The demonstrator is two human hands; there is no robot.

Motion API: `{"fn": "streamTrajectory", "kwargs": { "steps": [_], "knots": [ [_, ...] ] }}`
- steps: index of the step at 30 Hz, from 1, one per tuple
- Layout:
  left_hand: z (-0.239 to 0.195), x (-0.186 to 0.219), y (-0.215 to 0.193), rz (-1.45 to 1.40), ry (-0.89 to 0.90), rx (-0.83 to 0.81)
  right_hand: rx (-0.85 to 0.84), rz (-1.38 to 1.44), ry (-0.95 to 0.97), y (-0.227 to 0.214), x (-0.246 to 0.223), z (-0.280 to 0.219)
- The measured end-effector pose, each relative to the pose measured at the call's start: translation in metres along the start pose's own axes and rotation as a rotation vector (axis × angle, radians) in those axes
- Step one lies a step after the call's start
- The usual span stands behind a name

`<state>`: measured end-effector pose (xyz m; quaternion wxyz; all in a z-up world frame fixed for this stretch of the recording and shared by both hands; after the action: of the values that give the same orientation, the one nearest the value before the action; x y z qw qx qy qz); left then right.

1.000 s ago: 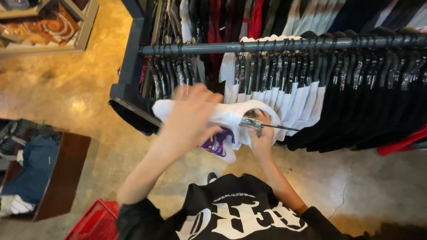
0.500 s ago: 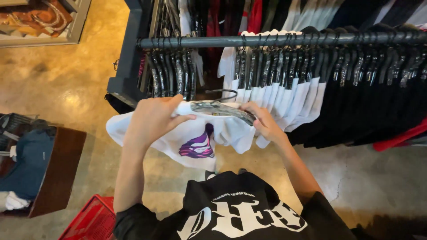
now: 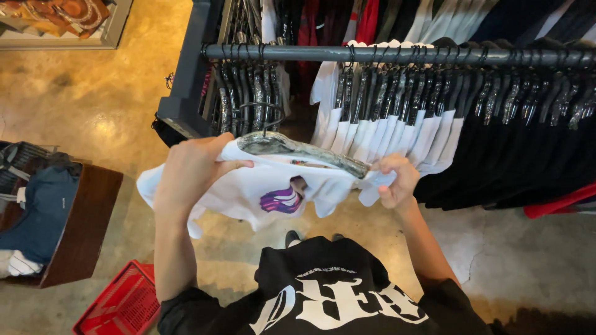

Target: The person takes white t-shirts from a red shopping basket, places them on hangers, and hangs them on a clothing rack. The person repeats this process for several shirts, organizing them on the rack.

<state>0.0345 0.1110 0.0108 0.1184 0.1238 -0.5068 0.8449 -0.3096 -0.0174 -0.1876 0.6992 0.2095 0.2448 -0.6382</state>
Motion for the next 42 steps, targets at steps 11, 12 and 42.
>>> {"fn": "streamTrajectory", "kwargs": {
  "steps": [11, 12, 42],
  "knots": [
    [-0.008, 0.012, 0.007, -0.159, -0.083, -0.117, -0.079, -0.019, -0.546, -0.002, -0.099, 0.052],
    [-0.009, 0.016, 0.011, -0.134, -0.031, -0.147, -0.03, -0.04, -0.502, -0.005, -0.098, 0.057],
    [0.009, 0.042, 0.115, -0.532, 0.311, -0.203, -0.625, -0.336, 0.126, 0.008, -0.072, 0.108]
  ]
}}
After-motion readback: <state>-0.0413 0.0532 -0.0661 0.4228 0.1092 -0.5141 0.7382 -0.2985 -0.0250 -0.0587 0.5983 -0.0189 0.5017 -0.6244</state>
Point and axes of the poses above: each hand's wrist, its own z-axis towards the middle knuckle, its own y-axis out of the palm, x = y × z, the point moved 5 cm from there along z, towards the middle knuckle, and after that the axes turned 11 degrees about x, right-handed, at the moved point
